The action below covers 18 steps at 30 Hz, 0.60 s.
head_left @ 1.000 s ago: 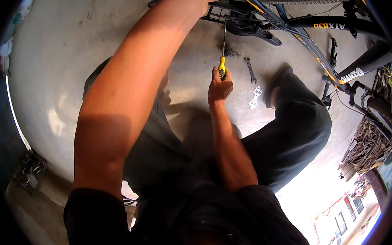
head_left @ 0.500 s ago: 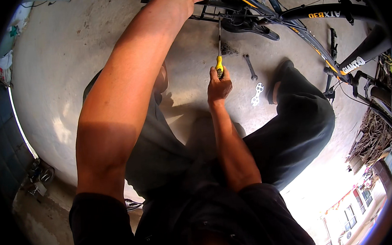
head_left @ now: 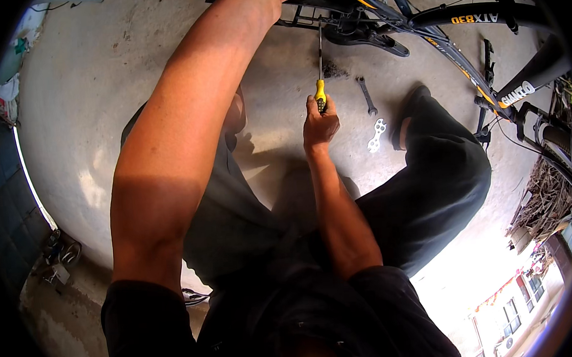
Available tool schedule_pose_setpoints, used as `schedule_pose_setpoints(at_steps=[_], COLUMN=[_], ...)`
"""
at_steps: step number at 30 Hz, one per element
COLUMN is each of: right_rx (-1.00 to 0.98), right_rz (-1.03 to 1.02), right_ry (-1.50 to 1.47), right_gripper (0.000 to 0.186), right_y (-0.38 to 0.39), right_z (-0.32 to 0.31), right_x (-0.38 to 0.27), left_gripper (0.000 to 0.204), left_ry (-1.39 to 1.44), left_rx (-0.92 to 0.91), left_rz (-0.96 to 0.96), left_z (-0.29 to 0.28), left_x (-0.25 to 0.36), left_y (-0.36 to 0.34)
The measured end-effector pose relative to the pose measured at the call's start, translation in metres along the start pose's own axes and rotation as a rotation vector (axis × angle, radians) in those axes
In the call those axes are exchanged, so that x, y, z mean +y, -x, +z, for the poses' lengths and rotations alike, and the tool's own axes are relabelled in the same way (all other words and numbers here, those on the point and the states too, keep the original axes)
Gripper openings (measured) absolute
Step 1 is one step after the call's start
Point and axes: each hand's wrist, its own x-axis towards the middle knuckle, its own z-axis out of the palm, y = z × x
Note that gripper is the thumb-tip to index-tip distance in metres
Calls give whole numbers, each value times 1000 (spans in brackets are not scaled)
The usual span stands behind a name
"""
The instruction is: The person sits on the floor and uses a screwdriver to loosen a bolt on the rear wheel axle of a bicycle. They then use a wrench to further loosen the axle nut and remove the rear wheel from the frame.
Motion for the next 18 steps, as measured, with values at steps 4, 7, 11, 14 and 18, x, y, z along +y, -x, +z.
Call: schedule_pose_setpoints(at_steps=[4,7,11,14,18], right_rx=[-4,25,31,31,-36], right_rz=[-3,-31,-37,-51,-2], right_ry=[-9,-25,-18,-22,7], right_gripper=[40,38,34,33,34], right_y=[-1,-1,0,1,1], right_z=[1,0,1,0,-3], right_x=[1,1,-1,-3,-4], left_gripper=[28,28,29,29,29], left_ry=[3,3,8,15,15], left_rx=[-3,-2,-4,-14,-19], left_rz=[0,3,-2,-2,2], left_z=[-1,-1,0,0,0], left_x=[0,0,0,-1,-1], left_y=[0,0,-1,-2,-3])
